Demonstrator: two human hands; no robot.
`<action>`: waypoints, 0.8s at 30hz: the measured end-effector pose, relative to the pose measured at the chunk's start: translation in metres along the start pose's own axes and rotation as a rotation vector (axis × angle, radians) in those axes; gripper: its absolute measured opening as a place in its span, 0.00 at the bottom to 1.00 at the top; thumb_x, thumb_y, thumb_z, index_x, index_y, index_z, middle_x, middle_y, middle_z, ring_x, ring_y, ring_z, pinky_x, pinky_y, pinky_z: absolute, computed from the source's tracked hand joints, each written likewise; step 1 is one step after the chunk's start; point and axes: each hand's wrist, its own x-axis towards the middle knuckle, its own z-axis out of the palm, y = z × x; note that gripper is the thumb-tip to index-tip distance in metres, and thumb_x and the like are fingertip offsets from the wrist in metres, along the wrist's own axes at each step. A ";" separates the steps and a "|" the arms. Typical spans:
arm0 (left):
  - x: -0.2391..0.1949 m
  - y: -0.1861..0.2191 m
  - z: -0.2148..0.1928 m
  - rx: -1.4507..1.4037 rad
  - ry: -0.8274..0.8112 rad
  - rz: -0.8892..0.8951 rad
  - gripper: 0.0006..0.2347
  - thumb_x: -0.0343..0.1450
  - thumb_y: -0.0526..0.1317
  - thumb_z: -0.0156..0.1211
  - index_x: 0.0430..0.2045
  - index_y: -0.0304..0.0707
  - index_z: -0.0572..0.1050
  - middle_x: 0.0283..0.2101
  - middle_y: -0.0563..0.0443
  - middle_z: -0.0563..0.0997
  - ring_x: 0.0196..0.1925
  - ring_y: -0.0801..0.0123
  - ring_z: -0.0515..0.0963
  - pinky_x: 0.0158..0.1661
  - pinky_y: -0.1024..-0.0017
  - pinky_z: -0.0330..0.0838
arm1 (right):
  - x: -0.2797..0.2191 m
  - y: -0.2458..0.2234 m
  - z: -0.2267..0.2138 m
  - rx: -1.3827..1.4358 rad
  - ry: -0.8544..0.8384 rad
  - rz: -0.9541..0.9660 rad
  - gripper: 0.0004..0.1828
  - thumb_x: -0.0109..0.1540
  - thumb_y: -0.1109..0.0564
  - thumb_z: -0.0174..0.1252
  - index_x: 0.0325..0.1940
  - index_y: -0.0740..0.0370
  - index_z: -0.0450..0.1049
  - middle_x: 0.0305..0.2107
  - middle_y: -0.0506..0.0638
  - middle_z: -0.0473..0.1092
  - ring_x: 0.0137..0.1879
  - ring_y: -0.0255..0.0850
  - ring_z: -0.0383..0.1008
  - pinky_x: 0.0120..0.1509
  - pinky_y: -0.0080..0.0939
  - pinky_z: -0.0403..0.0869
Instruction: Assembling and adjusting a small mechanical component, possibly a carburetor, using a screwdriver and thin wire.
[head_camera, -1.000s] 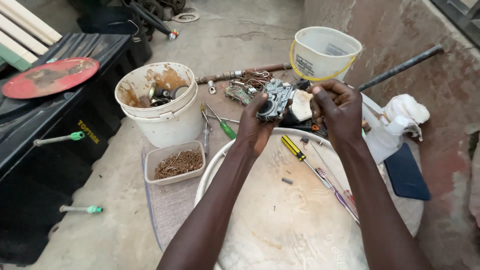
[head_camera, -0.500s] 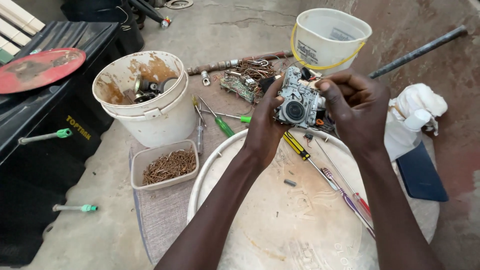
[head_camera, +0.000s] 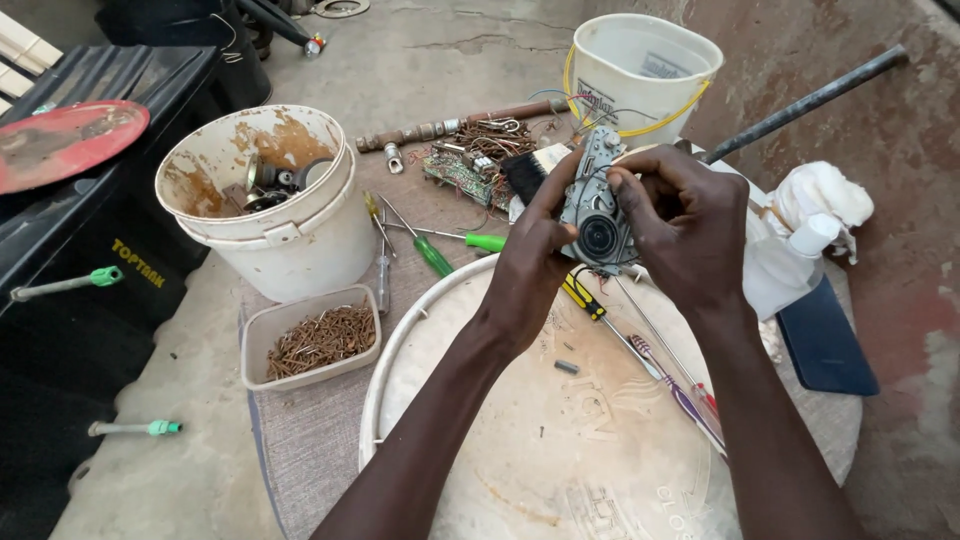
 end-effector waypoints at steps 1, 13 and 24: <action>0.000 -0.002 -0.001 0.000 0.000 0.000 0.35 0.64 0.40 0.46 0.73 0.44 0.52 0.68 0.44 0.58 0.54 0.63 0.65 0.55 0.57 0.69 | -0.001 0.002 -0.001 0.000 0.000 0.000 0.04 0.66 0.71 0.60 0.40 0.68 0.78 0.09 0.49 0.59 0.17 0.34 0.52 0.25 0.33 0.55; -0.001 0.001 -0.001 0.205 -0.079 0.152 0.35 0.65 0.29 0.46 0.73 0.41 0.51 0.71 0.42 0.59 0.69 0.60 0.62 0.66 0.60 0.62 | 0.000 -0.006 -0.005 -0.038 0.080 -0.062 0.03 0.67 0.72 0.61 0.43 0.71 0.78 0.10 0.52 0.60 0.17 0.36 0.55 0.25 0.34 0.57; -0.003 0.003 -0.002 0.185 -0.088 0.175 0.34 0.63 0.29 0.45 0.71 0.38 0.53 0.68 0.41 0.63 0.67 0.60 0.64 0.65 0.61 0.63 | 0.002 -0.010 -0.010 -0.188 0.182 -0.132 0.01 0.68 0.69 0.65 0.43 0.71 0.78 0.21 0.57 0.68 0.28 0.46 0.65 0.36 0.41 0.66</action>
